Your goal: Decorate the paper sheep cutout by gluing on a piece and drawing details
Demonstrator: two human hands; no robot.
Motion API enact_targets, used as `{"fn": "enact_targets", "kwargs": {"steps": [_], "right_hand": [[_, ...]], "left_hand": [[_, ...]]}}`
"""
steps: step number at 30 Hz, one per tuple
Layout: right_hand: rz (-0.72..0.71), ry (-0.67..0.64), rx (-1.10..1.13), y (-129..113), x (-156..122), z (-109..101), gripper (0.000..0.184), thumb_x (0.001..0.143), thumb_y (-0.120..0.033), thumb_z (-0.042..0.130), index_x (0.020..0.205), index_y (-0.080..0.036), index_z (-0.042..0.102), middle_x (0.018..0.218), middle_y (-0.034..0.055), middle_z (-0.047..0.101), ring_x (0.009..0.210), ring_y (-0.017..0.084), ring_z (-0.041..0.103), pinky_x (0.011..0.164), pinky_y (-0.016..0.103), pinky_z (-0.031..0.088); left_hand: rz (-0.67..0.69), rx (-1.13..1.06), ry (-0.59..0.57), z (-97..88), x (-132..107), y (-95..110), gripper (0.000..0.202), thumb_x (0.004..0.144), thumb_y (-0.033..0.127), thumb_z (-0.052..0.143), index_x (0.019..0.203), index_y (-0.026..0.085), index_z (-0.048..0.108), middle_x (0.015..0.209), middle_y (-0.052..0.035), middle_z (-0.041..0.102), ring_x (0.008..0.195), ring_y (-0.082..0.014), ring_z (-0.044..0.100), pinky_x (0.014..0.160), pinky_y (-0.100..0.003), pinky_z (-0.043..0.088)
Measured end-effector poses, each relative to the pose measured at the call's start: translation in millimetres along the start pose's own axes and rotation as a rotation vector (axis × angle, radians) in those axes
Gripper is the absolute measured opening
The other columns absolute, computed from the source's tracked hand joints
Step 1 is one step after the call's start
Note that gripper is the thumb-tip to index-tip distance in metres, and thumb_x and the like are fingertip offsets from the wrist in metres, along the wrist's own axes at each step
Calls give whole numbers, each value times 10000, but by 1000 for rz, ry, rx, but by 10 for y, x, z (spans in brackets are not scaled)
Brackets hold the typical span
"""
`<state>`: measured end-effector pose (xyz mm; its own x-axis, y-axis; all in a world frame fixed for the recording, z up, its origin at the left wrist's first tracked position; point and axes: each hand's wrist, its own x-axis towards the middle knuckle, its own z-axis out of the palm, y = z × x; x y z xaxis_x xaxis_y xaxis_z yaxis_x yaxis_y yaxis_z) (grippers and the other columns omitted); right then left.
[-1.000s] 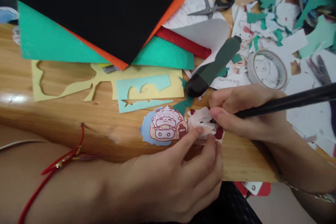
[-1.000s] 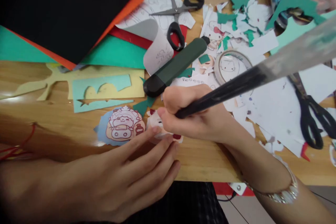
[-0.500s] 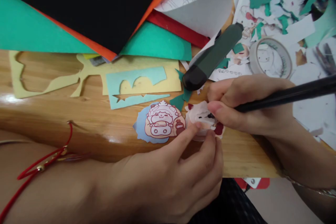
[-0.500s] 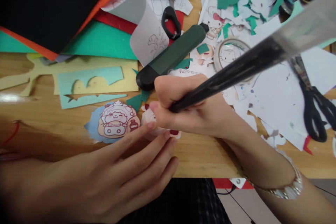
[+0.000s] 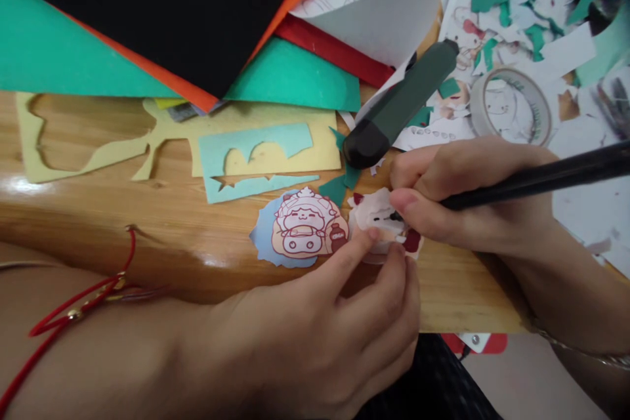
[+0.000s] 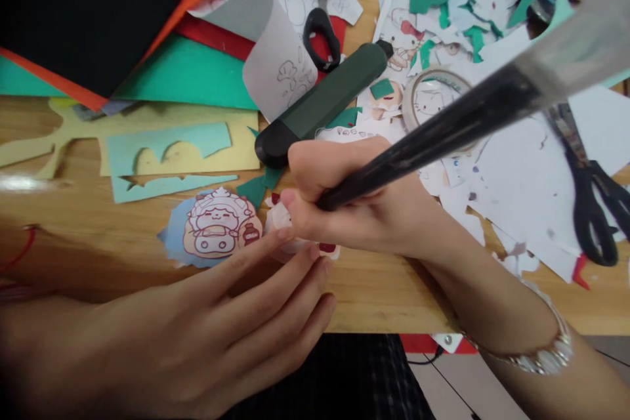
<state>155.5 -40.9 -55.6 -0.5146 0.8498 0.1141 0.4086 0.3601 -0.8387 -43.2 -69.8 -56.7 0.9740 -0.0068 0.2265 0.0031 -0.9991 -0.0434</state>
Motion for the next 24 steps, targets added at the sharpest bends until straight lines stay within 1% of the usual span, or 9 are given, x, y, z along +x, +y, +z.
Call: {"fn": "enact_targets", "kwargs": {"steps": [4,7,12,16,18,24], "right_hand": [[2,12,2,-11,2,-10,338,831,-105,558,501,-139,495,551,-57,313,488,16,353,423,137,292],[-2,-9,-16,-8,-11,-9,336,835,-111,560,505,-139,505,555,-56,311,488,15,345,415,133,283],[-11,14,22,6,-35,-3,342,843,-124,556,517,-147,455,569,-57,302,504,26,360,448,148,308],[-13,2,37,7,-21,5,360,839,-112,554,509,-150,416,571,-56,288,499,28,354,444,150,301],[-16,1,38,9,-11,12,360,831,-97,552,506,-151,407,567,-55,290,496,30,352,440,155,301],[-15,39,91,33,-13,11,353,818,-108,561,524,-153,371,572,-54,308,512,38,368,454,181,313]], "left_hand": [[4,-3,11,2,-1,0,426,880,128,279,1228,113,525,1229,-114,558,1117,-286,530,930,-450,505],[13,-9,18,7,-4,5,439,872,106,271,1230,115,525,1230,-110,560,1111,-281,534,927,-449,507],[-19,-21,12,30,-3,15,420,887,143,288,1237,103,516,1242,-121,548,1144,-305,510,937,-476,497],[17,-16,7,20,-2,1,438,876,116,273,1242,115,514,1236,-108,555,1116,-283,531,928,-448,507],[13,-18,9,9,-3,-4,435,875,118,281,1238,118,521,1235,-107,557,1118,-285,531,924,-447,511],[16,-15,10,0,-13,7,446,867,102,272,1234,112,524,1231,-113,558,1112,-286,533,922,-450,509]]}}
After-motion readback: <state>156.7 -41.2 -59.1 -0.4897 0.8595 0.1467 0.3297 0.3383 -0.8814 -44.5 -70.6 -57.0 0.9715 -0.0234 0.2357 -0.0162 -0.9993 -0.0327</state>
